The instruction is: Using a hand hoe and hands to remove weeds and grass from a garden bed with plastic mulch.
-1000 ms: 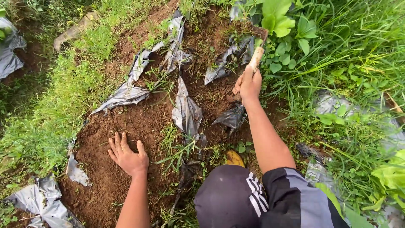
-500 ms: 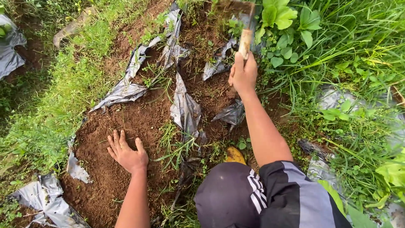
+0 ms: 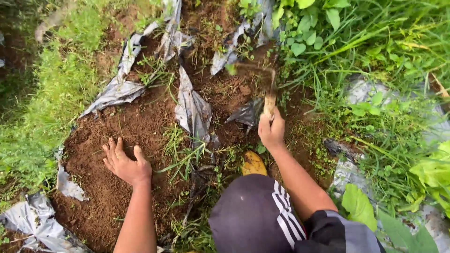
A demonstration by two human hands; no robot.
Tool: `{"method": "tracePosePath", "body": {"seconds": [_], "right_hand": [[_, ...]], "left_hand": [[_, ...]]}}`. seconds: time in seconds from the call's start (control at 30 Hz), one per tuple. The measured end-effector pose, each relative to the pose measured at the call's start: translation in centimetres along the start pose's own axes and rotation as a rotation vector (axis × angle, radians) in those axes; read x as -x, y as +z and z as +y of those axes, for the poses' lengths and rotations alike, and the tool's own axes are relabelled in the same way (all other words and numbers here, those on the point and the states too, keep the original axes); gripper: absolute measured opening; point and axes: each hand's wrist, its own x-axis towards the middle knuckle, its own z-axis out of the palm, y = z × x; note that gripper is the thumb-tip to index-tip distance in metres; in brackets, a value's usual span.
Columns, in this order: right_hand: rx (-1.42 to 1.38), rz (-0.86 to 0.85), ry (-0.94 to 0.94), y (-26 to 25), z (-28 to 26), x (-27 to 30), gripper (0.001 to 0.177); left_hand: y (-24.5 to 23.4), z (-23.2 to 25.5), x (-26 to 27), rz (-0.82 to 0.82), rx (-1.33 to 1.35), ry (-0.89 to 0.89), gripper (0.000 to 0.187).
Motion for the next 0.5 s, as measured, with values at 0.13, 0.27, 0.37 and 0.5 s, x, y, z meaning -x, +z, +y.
{"method": "tracePosePath", "body": {"seconds": [0.13,0.27,0.37,0.5], "right_hand": [[-0.335,-0.335,0.034,-0.3,-3.4,1.4,0.015],[-0.221,-0.498,-0.005,-0.3,-3.0,1.1,0.023],[-0.23,-0.53,-0.026,-0.5,-4.4,0.6,0.032],[-0.236,-0.493,-0.048,-1.0,-4.2,0.7,0.027]], "left_hand": [[0.6,5.5,-2.9,0.153,0.314,0.193,0.039],[-4.2,19.6,-6.5,-0.205,0.636,0.581,0.052],[-3.9,21.7,-8.0,-0.223,0.431,0.686,0.016],[-2.0,19.4,-7.5,-0.172,0.467,0.589,0.015]]}}
